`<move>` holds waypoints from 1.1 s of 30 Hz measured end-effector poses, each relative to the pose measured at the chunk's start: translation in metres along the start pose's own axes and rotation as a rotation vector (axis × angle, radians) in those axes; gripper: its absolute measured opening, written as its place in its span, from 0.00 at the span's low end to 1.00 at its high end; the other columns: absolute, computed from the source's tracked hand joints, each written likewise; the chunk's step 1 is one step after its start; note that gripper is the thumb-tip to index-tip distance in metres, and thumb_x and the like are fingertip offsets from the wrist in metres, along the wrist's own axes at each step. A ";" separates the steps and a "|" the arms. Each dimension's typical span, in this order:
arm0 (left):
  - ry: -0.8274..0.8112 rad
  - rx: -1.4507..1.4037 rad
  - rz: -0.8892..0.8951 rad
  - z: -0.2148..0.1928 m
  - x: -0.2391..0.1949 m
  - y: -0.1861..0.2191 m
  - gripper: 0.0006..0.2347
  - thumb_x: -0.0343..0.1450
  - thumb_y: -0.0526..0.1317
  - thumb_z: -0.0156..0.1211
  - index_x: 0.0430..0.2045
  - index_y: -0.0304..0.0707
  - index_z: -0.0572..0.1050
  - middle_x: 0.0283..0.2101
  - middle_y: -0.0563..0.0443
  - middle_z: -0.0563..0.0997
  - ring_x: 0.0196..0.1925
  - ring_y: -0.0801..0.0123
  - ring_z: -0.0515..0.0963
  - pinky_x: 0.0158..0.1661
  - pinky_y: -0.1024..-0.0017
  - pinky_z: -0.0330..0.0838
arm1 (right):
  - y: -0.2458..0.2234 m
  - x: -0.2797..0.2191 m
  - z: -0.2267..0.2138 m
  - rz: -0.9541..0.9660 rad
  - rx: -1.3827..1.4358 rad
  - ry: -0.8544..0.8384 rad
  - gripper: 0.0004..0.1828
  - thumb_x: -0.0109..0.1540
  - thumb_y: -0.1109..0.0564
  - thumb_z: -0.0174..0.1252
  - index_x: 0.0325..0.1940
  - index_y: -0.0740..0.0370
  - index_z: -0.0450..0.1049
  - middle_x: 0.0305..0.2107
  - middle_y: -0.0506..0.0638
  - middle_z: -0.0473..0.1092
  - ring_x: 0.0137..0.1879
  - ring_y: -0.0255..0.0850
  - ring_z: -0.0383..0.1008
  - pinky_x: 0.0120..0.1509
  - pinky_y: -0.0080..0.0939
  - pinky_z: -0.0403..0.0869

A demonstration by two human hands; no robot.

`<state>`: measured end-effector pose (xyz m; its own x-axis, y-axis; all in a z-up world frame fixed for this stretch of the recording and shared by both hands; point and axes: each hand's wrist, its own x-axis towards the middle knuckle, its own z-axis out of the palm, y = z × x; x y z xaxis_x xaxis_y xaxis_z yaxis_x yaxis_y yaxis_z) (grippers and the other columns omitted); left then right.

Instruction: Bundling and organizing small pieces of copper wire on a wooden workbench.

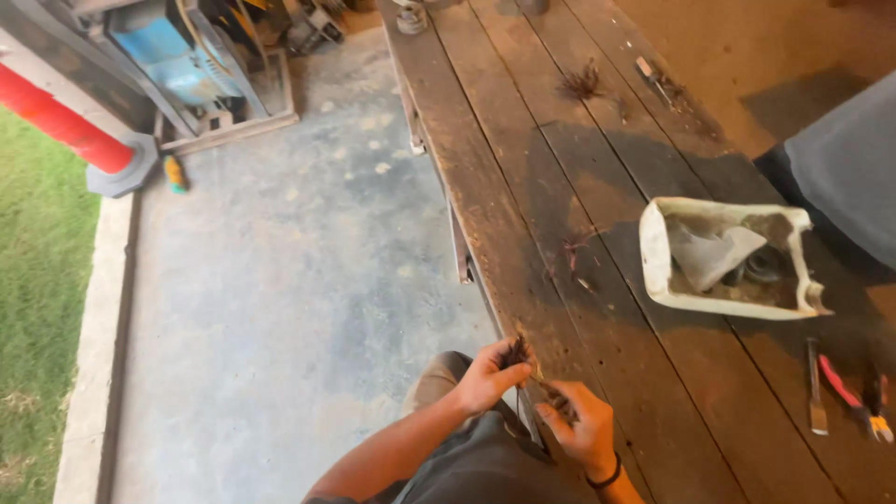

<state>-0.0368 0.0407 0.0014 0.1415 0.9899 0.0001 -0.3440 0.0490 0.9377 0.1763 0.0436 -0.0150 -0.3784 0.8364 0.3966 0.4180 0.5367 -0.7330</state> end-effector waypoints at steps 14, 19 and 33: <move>0.330 -0.105 -0.296 -0.007 0.009 -0.046 0.12 0.74 0.42 0.58 0.42 0.30 0.81 0.37 0.49 0.84 0.38 0.71 0.79 0.43 0.71 0.76 | -0.007 0.017 0.027 0.209 0.151 0.130 0.10 0.62 0.51 0.59 0.31 0.55 0.81 0.23 0.45 0.79 0.28 0.36 0.76 0.36 0.37 0.72; 0.378 0.078 -0.192 -0.020 0.019 -0.065 0.07 0.75 0.42 0.59 0.31 0.39 0.76 0.22 0.53 0.72 0.24 0.74 0.70 0.27 0.72 0.67 | -0.002 -0.002 0.041 0.249 0.243 -0.004 0.08 0.62 0.54 0.60 0.32 0.57 0.81 0.24 0.45 0.78 0.29 0.37 0.75 0.36 0.38 0.71; 0.023 0.218 -0.307 -0.003 -0.020 -0.024 0.20 0.69 0.29 0.58 0.56 0.43 0.69 0.31 0.47 0.80 0.27 0.75 0.73 0.30 0.76 0.67 | -0.019 0.026 0.008 0.127 0.256 -0.060 0.13 0.62 0.47 0.66 0.44 0.57 0.80 0.36 0.48 0.79 0.36 0.38 0.78 0.42 0.37 0.73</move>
<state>-0.0340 0.0206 -0.0221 0.1851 0.9366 -0.2976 -0.0828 0.3167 0.9449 0.1523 0.0539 0.0048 -0.3878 0.8828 0.2651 0.2458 0.3762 -0.8933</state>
